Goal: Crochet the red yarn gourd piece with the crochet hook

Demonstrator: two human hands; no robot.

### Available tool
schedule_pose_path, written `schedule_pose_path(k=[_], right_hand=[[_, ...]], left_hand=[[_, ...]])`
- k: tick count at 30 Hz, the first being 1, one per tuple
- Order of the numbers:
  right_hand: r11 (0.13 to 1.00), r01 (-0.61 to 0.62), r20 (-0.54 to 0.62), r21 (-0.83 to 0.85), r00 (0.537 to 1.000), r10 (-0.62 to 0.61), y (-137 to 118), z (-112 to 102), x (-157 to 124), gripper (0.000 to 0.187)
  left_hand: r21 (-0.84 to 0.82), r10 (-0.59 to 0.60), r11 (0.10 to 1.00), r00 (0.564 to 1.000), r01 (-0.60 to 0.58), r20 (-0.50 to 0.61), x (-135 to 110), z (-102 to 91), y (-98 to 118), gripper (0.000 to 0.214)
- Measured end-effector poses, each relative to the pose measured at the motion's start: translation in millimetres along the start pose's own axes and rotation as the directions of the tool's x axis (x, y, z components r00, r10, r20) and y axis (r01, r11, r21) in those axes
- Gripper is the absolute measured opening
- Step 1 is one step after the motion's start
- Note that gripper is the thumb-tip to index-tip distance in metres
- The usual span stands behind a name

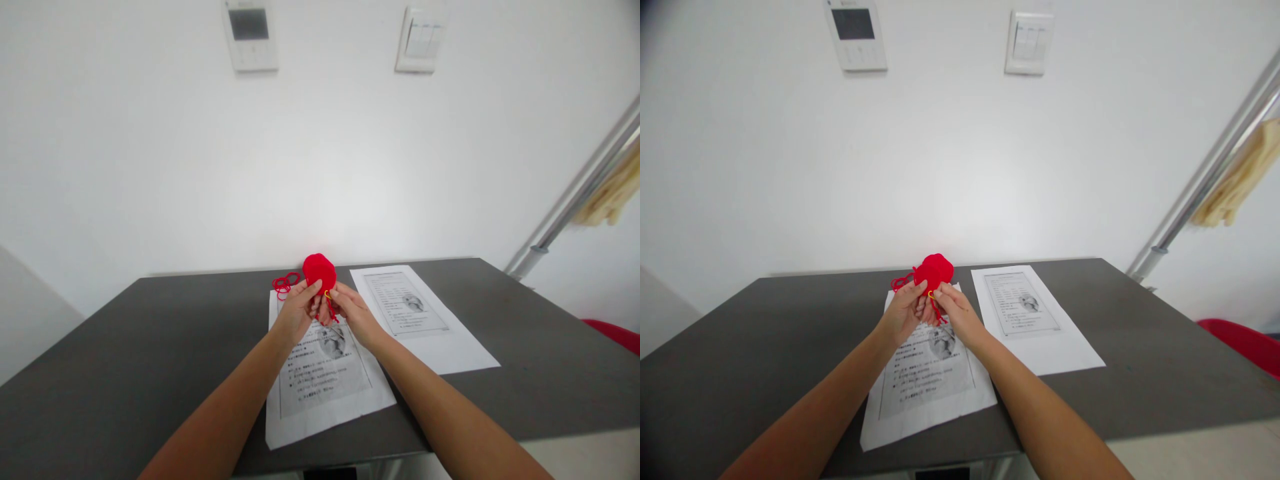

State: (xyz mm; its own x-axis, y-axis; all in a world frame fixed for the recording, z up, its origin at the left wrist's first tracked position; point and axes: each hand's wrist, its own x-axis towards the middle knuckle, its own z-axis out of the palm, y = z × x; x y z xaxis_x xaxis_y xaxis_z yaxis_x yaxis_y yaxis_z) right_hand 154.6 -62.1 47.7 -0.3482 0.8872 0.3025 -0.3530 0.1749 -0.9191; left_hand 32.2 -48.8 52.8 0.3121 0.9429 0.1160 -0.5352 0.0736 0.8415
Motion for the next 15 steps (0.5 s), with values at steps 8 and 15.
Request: schedule_pose_path(k=[8,15], right_hand=[[1.000,0.001,-0.014,-0.007,1.000,-0.001,0.7,-1.4,-0.9,0.033],[1.000,-0.004,-0.025,0.000,1.000,0.004,1.6,-2.3,-0.8,0.034]], left_hand=[[0.003,-0.004,1.000,1.000,0.004,-0.013,0.0,-0.3,-0.1,0.038],[0.003,-0.004,1.000,1.000,0.004,-0.005,0.4,-1.8,-0.7,0.038]])
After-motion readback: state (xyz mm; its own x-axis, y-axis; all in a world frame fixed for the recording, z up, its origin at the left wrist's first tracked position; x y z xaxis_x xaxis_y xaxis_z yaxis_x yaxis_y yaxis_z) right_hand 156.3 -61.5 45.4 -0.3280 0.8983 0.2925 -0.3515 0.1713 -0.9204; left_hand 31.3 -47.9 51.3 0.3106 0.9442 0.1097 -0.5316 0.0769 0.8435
